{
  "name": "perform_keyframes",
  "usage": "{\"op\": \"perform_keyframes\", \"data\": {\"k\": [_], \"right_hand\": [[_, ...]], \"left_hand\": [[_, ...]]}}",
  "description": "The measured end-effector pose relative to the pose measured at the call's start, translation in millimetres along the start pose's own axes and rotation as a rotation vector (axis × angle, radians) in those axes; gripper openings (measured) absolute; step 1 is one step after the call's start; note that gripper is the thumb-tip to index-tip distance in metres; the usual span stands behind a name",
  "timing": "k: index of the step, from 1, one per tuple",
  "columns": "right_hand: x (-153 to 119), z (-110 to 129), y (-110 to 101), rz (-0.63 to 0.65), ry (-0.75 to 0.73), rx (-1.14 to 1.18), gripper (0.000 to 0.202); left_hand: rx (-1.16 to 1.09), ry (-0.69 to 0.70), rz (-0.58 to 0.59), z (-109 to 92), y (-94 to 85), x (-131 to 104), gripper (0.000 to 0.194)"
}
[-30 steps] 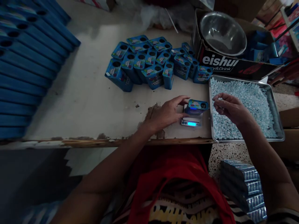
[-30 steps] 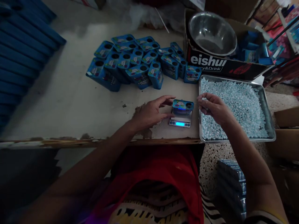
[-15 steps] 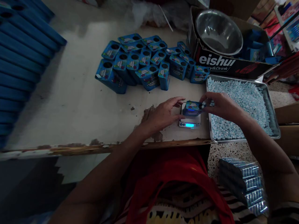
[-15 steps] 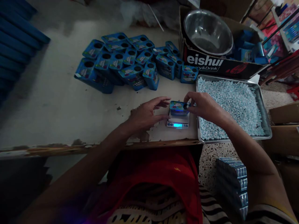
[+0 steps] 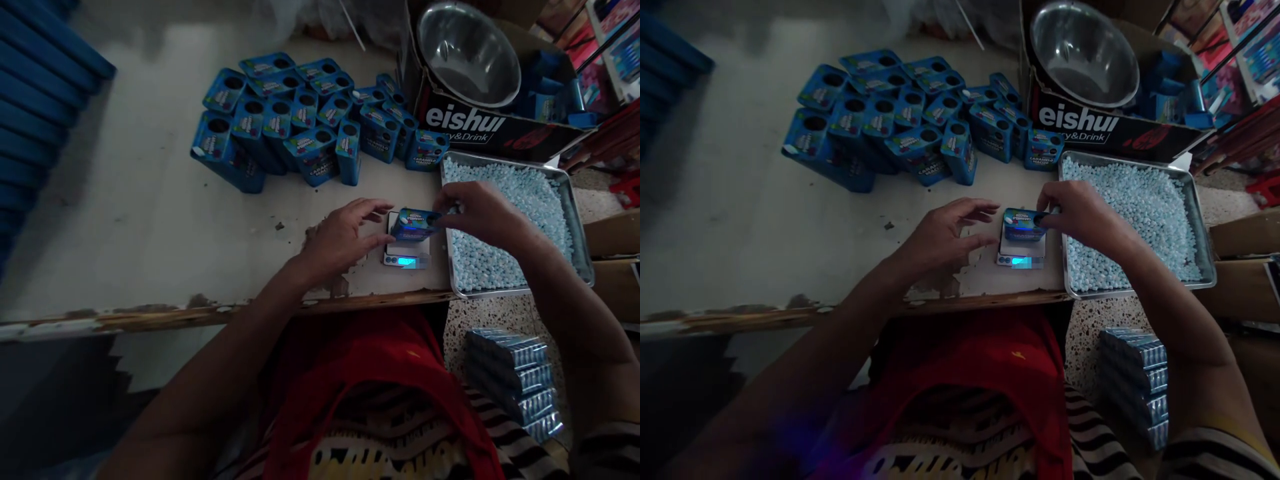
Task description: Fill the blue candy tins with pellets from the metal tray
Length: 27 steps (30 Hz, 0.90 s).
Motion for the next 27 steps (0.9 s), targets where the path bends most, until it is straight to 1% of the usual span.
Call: {"op": "perform_keyframes", "data": {"k": [1, 3, 5, 7, 9, 10, 12, 14, 16, 19, 21, 24, 26, 27], "right_hand": [[-2, -9, -4, -0.025, 0.022, 0.115, 0.014], [-9, -38, -11, -0.086, 0.112, 0.410, 0.021], [-23, -78, -13, -0.178, 0.242, 0.732, 0.028], [-42, -119, -8, -0.271, 0.384, 0.993, 0.034], [-63, -153, 3, -0.319, 0.515, 1.149, 0.034], [-72, -164, 9, -0.317, 0.563, 1.190, 0.033], [-87, -175, 20, -0.277, 0.599, 1.228, 0.030], [-95, -175, 27, -0.227, 0.587, 1.253, 0.031], [-97, -171, 34, -0.195, 0.588, 1.280, 0.032], [-94, -162, 41, -0.196, 0.588, 1.262, 0.039], [-89, -153, 43, -0.193, 0.544, 1.207, 0.041], [-77, -129, 42, -0.168, 0.427, 1.084, 0.039], [-67, -107, 35, -0.132, 0.326, 0.975, 0.036], [-61, -94, 31, -0.113, 0.269, 0.908, 0.035]], "left_hand": [[-0.013, 0.015, -0.025, -4, -2.0, 1, 0.056], [-0.019, 0.044, -0.077, -13, -6.3, 4, 0.050], [0.021, 0.069, -0.114, -25, -9.3, 9, 0.041], [0.092, 0.103, -0.117, -36, -9.2, 15, 0.031], [0.171, 0.142, -0.086, -46, -5.7, 21, 0.024], [0.209, 0.156, -0.061, -49, -3.0, 24, 0.021], [0.270, 0.165, -0.015, -52, 2.2, 30, 0.015], [0.311, 0.150, 0.000, -52, 4.7, 33, 0.010], [0.337, 0.126, -0.014, -52, 4.4, 34, 0.008], [0.357, 0.096, -0.024, -50, 3.6, 34, 0.009], [0.362, 0.088, -0.032, -51, 4.0, 35, 0.010], [0.339, 0.101, -0.068, -58, 8.6, 40, 0.010], [0.309, 0.137, -0.061, -68, 18.9, 46, 0.009], [0.294, 0.159, -0.039, -73, 26.0, 49, 0.008]]}}
Point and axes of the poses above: each hand's wrist, its own x-axis towards the middle knuckle, its own y-axis out of the palm, z = x × y, the point moved 7 cm from there along x, towards the middle knuckle, and after that the axes turned 1 degree about -z, right-handed, at the moved point
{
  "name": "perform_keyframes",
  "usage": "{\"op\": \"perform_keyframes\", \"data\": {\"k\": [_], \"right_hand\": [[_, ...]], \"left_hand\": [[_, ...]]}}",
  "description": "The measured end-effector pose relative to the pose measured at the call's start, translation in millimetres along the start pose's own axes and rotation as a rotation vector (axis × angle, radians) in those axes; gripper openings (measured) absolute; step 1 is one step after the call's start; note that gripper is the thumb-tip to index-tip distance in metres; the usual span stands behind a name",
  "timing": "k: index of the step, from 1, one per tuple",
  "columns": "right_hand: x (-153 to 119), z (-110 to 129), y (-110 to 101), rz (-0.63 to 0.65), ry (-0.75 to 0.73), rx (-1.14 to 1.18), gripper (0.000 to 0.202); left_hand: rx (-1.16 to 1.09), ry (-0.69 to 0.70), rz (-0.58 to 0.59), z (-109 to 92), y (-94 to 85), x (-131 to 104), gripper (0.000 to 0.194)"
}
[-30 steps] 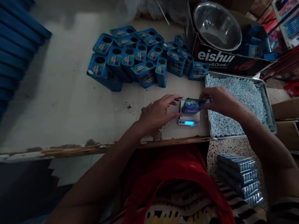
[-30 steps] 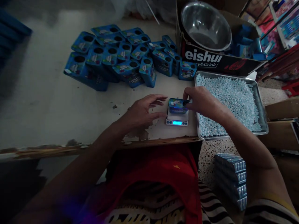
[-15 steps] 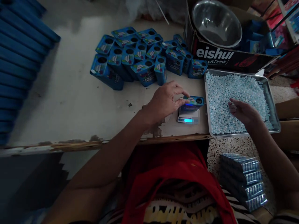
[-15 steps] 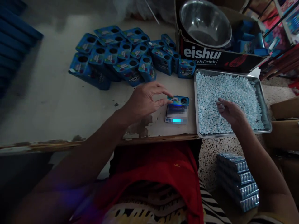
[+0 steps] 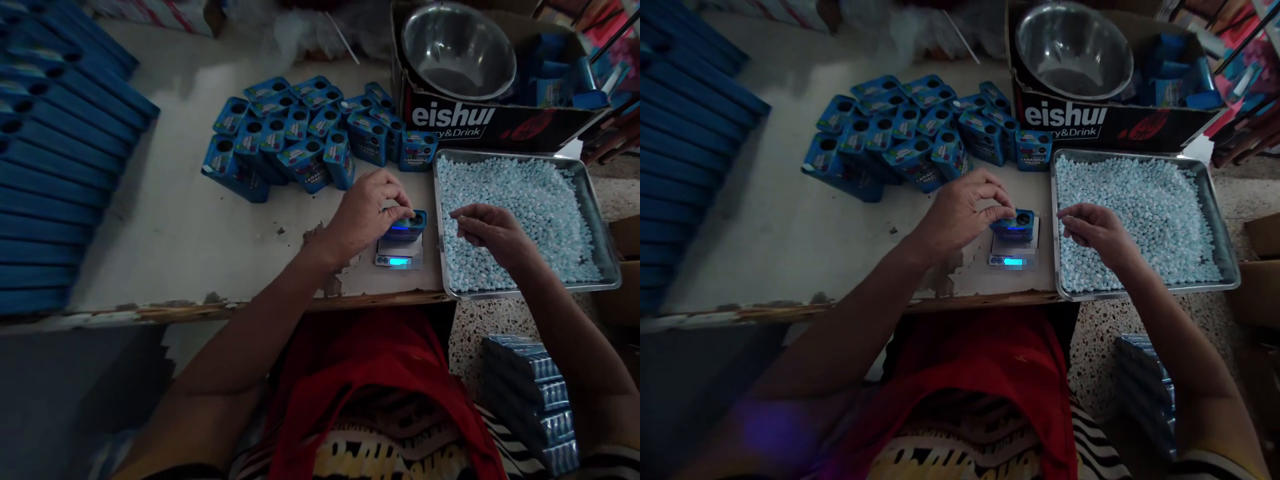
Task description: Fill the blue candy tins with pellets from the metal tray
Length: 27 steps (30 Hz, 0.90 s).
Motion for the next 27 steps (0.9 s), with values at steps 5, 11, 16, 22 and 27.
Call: {"op": "perform_keyframes", "data": {"k": [5, 11, 16, 22, 27], "right_hand": [[11, 65, 32, 0.081, -0.284, -0.432, 0.028], [21, 85, 55, 0.177, -0.353, -0.768, 0.017], [24, 84, 62, 0.202, -0.307, -0.827, 0.018], [22, 80, 60, 0.181, -0.258, -0.780, 0.019], [21, 81, 51, 0.105, -0.241, -0.673, 0.023]], "left_hand": [[-0.020, 0.025, 0.051, -12, 9.8, 0, 0.010], [0.008, -0.138, -0.116, 32, -46.2, -40, 0.014], [0.015, -0.221, -0.160, 61, -71.9, -71, 0.021], [-0.012, -0.214, -0.181, 71, -79.0, -79, 0.020], [-0.048, -0.205, -0.160, 70, -76.6, -72, 0.014]]}}
Point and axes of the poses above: each hand's wrist, its own x-axis towards the middle knuckle, its own y-axis out of the palm, z = x × y, the point moved 7 cm from there along x, towards the middle knuckle, and after that the axes turned 1 degree about -z, right-handed, at the moved point
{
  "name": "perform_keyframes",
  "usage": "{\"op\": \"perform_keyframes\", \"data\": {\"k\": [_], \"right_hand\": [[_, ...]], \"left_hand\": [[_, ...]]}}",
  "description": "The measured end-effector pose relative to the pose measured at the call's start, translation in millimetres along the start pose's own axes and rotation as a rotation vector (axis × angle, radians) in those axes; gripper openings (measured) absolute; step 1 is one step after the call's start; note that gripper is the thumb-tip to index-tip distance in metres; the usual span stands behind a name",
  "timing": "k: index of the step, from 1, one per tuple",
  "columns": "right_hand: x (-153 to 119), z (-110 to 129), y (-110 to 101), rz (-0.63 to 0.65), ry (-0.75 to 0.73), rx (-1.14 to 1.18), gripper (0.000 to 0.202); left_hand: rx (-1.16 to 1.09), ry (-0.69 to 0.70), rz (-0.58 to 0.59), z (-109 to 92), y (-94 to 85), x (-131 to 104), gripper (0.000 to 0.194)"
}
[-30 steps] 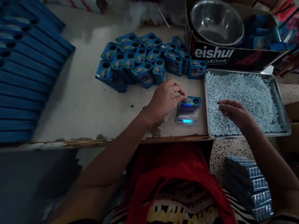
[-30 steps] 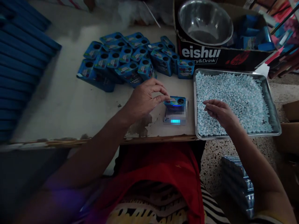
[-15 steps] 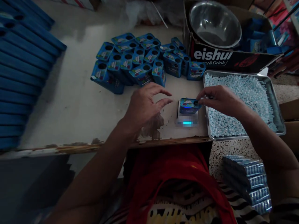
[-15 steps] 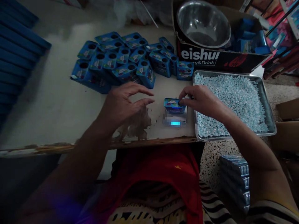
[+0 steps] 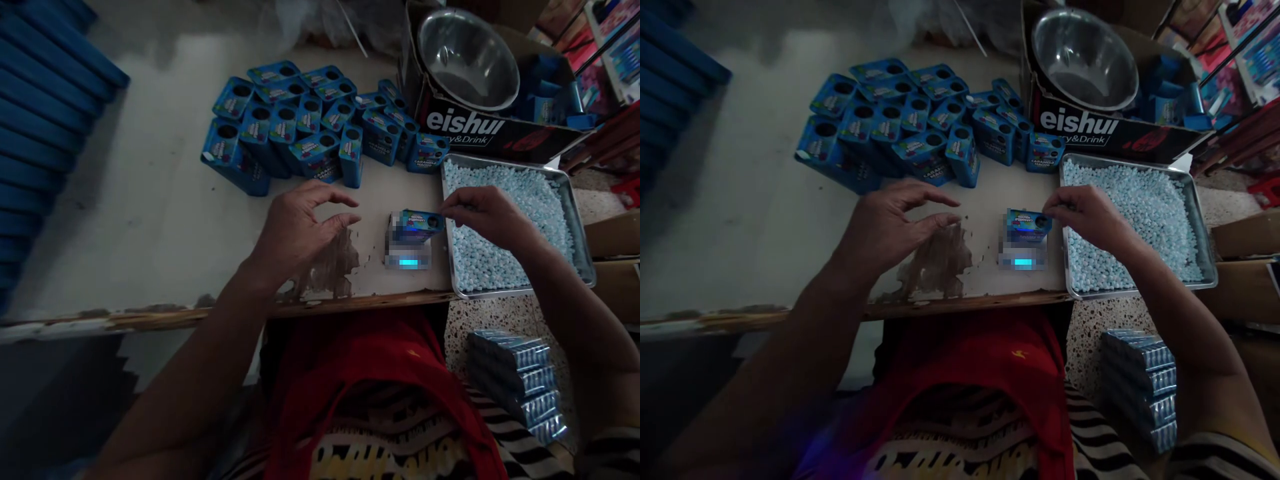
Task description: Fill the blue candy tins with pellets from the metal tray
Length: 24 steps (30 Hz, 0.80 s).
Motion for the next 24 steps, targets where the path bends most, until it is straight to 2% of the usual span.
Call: {"op": "perform_keyframes", "data": {"k": [3, 6, 8, 10, 13, 17, 20, 24], "right_hand": [[-3, -1, -5, -0.022, 0.026, 0.114, 0.029], [-9, -11, -10, -0.060, 0.098, 0.267, 0.034], [-15, -24, -15, -0.125, 0.138, 0.379, 0.034], [-25, -42, -24, -0.208, 0.168, 0.451, 0.030], [-41, -74, -37, -0.290, 0.225, 0.495, 0.026], [-58, -105, -42, -0.293, 0.298, 0.567, 0.032], [-60, -116, -35, -0.256, 0.334, 0.608, 0.038], [-55, -120, -24, -0.211, 0.314, 0.636, 0.041]], "left_hand": [[-0.044, 0.019, 0.014, -4, 18.3, 5, 0.034], [-0.126, 0.015, 0.055, -7, 50.2, 7, 0.065], [-0.172, -0.009, 0.113, -7, 73.0, 8, 0.073], [-0.193, -0.033, 0.153, -7, 88.5, 9, 0.074], [-0.181, -0.054, 0.147, -7, 93.7, 11, 0.074], [-0.126, -0.077, 0.158, -9, 90.4, 9, 0.063], [-0.081, -0.086, 0.163, -14, 92.1, 6, 0.056], [-0.045, -0.108, 0.125, -22, 96.1, 4, 0.067]]}}
Point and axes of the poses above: each hand's wrist, its own x-axis towards the middle knuckle, its own y-axis out of the palm, z = x × y, the point moved 7 cm from there along x, towards the middle knuckle, and after that the axes turned 1 degree about -z, right-handed, at the moved point
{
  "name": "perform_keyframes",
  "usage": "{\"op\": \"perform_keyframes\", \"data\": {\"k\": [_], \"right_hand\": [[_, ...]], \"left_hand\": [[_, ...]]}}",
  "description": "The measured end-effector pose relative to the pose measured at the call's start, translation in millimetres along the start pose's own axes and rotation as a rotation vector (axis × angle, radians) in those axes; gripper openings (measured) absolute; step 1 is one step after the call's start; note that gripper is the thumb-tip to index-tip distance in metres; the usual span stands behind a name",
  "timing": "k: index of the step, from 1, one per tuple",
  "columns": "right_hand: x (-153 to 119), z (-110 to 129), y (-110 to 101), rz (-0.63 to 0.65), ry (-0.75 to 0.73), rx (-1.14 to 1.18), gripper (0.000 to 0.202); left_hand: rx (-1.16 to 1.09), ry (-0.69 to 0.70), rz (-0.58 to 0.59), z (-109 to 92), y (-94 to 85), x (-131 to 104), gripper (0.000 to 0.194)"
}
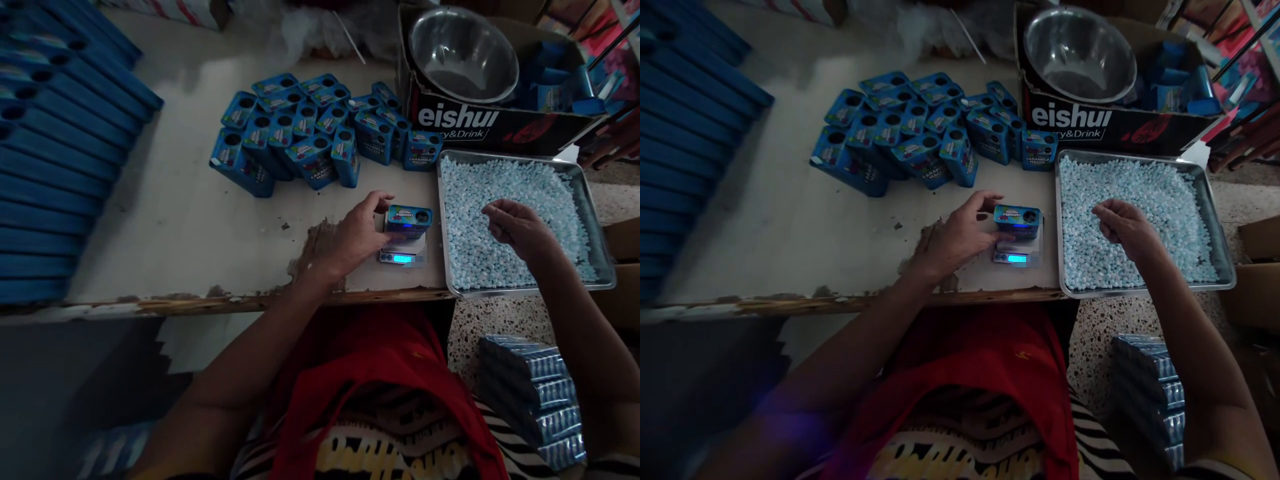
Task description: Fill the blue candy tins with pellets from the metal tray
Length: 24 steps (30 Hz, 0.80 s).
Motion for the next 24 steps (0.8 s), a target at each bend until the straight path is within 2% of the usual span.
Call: {"op": "perform_keyframes", "data": {"k": [5, 9, 11, 14, 17, 19, 21, 24], "right_hand": [[7, -8, -6, -0.017, -0.028, 0.046, 0.044], [6, 3, 0, 0.009, -0.061, 0.011, 0.043], [5, 19, 16, 0.048, -0.121, -0.063, 0.040], [6, 48, 53, 0.106, -0.266, -0.205, 0.037], [12, 65, 91, 0.161, -0.379, -0.325, 0.038], [16, 68, 105, 0.188, -0.416, -0.366, 0.041], [18, 68, 105, 0.196, -0.408, -0.327, 0.045], [19, 67, 75, 0.106, -0.359, -0.117, 0.051]], "left_hand": [[0.050, -0.086, -0.015, 1, 1.3, -2, 0.072], [0.036, -0.079, -0.016, 6, 6.1, -2, 0.065], [0.004, -0.064, -0.006, 7, 10.8, -1, 0.064], [-0.027, -0.061, 0.003, 10, 14.0, 1, 0.069], [-0.026, -0.059, -0.002, 10, 8.2, 0, 0.072], [-0.018, -0.058, 0.003, 10, 1.2, -3, 0.073], [-0.015, -0.051, 0.013, 10, -5.5, -5, 0.076], [-0.023, 0.004, 0.024, 5, -9.4, -2, 0.081]]}}
Point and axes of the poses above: each hand's wrist, its own x-axis towards the middle knuckle, its own y-axis out of the palm, z = x × y, the point moved 7 cm from there along x, towards the middle knuckle, and after that the axes turned 1 degree about -z, right-handed, at the moved point
